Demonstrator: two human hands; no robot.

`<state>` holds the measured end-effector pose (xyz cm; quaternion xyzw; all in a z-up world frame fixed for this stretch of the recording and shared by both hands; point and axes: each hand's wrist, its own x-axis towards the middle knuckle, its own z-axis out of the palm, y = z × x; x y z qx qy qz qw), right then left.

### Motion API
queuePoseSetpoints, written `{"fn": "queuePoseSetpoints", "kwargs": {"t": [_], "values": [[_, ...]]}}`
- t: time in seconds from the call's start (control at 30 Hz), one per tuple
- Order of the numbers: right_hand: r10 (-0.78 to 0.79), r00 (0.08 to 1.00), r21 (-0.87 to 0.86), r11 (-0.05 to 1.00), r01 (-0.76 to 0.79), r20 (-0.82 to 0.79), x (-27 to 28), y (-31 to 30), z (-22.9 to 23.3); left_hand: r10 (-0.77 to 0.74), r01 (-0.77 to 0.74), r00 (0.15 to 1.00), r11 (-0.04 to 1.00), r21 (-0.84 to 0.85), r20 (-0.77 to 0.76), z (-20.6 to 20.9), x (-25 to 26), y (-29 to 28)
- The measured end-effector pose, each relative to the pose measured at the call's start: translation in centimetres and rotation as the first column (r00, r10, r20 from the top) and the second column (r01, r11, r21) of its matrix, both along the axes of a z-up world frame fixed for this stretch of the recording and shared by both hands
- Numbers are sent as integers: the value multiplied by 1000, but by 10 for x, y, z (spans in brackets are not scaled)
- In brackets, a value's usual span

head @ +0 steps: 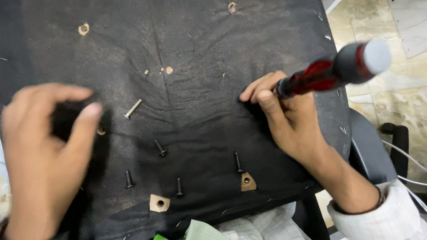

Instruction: The person uses a screwdriver to tighten screws into the underside of an office chair seat. They hold the seat on their lap and work on multiple screw holes in sequence.

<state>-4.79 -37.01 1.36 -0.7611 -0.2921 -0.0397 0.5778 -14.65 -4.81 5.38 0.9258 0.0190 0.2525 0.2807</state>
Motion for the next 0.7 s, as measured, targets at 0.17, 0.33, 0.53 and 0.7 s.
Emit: {"fn": "queuePoseSetpoints", "kwargs": {"t": [0.17, 0.33, 0.53, 0.7], "values": [[123, 986, 117, 987, -110, -111, -10, 14, -4, 277, -267, 960, 950, 162, -42, -30, -62, 11], [-23, 978, -3, 1000, 23, -209, -7, 25, -8, 483, -500, 861, 862, -90, -158, -63, -102, 15], [-169, 932, 25, 982, 187, -322, 0, 32, -17, 332, -665, 742, 479, -574, -583, -88, -115, 42], [-97, 846, 230, 941, 250, -524, -33, 43, -7, 283, -685, 726, 376, -624, -627, -85, -126, 53]]}}
